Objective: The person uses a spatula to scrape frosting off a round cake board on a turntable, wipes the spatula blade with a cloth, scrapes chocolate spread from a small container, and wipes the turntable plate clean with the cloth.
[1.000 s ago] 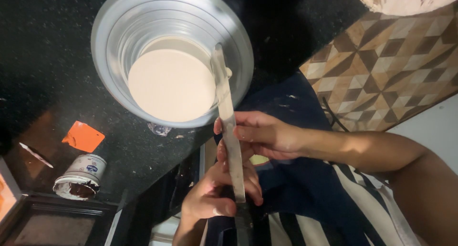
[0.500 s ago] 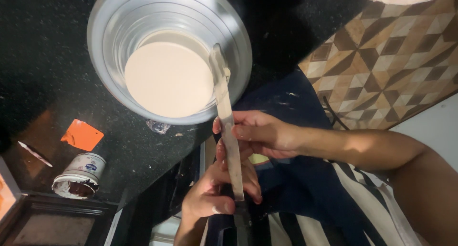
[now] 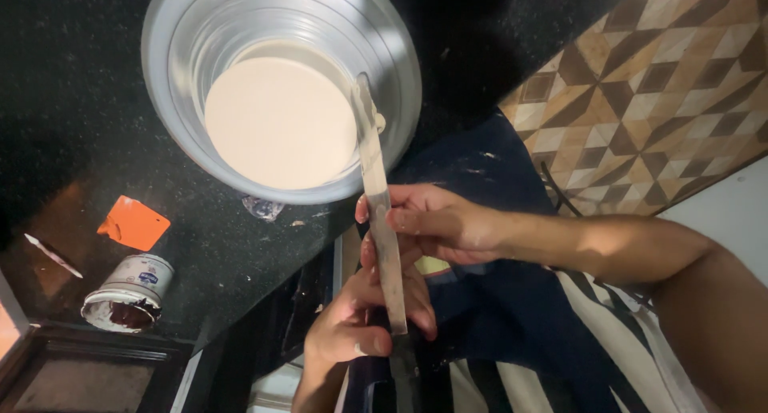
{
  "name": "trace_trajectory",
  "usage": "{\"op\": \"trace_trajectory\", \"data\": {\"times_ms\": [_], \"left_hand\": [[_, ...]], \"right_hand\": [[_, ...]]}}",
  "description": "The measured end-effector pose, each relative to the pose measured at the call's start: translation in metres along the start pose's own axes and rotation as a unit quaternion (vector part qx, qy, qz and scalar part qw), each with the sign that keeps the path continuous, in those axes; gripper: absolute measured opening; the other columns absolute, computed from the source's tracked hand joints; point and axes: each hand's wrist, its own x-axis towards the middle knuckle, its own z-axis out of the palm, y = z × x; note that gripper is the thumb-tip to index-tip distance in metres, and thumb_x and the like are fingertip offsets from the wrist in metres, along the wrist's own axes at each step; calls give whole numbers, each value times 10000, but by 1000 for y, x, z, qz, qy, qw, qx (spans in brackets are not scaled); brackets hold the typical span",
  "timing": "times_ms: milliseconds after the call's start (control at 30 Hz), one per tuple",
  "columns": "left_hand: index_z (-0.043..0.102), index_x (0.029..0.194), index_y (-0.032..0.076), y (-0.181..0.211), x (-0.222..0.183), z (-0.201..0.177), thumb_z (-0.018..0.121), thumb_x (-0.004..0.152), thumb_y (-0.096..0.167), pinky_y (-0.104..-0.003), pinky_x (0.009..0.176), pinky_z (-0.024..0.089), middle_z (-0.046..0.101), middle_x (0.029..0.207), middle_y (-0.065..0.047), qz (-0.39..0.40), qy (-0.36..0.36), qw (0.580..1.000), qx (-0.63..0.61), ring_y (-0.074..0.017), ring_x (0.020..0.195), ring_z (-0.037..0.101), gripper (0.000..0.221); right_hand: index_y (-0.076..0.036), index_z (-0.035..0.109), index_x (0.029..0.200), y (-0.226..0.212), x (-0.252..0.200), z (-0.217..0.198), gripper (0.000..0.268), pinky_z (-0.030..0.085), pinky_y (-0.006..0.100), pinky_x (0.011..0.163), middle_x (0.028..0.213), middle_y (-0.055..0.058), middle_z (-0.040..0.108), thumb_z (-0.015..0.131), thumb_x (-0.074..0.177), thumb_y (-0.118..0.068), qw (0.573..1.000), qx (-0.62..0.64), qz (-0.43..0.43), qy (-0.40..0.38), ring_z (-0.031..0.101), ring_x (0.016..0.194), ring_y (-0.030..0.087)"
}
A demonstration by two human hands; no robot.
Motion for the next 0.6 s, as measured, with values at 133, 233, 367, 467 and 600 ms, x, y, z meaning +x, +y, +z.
{"op": "trace_trajectory", "data": {"times_ms": [133,233,367,467,600], "left_hand": [[771,1060,2,-5,-3,-3,726,907,540,-363,894,501,759,1024,-109,3,-14,1000,5,-274,1023,686,561],[766,1048,-6,-1,-3,1,733,897,527,-364,888,486,752,1025,-112,-5,-6,1000,-6,-278,1020,678,554],[769,1032,-12,1,-4,3,729,899,532,-358,881,477,754,1015,-112,-8,6,1000,-5,-277,1009,675,561],[767,1028,-12,0,-5,2,722,893,531,-353,891,474,752,1013,-106,-12,0,1000,5,-271,1012,672,561],[767,1021,-19,-5,-7,1,722,892,518,-364,884,487,756,1006,-112,-10,-4,1000,6,-281,990,687,554]], "right_hand": [[-42,470,1375,1,0,0,490,580,417,978,1196,165,674,673,1023,-316,1000,0,3,-7,673,1166,269],[-35,466,1382,4,0,-1,481,573,422,1007,1201,163,669,666,1036,-302,1000,-1,-5,-14,668,1186,269],[-35,465,1379,6,-1,-1,471,580,433,998,1196,159,669,655,1034,-294,1000,-1,-4,-8,669,1183,270],[-37,464,1382,7,-1,0,459,580,435,998,1195,163,669,646,1044,-289,1000,-2,-5,-14,668,1186,273],[-43,472,1374,10,-2,-1,441,579,445,1000,1194,154,668,640,1044,-281,1000,-8,-2,-6,667,1188,272]]}}
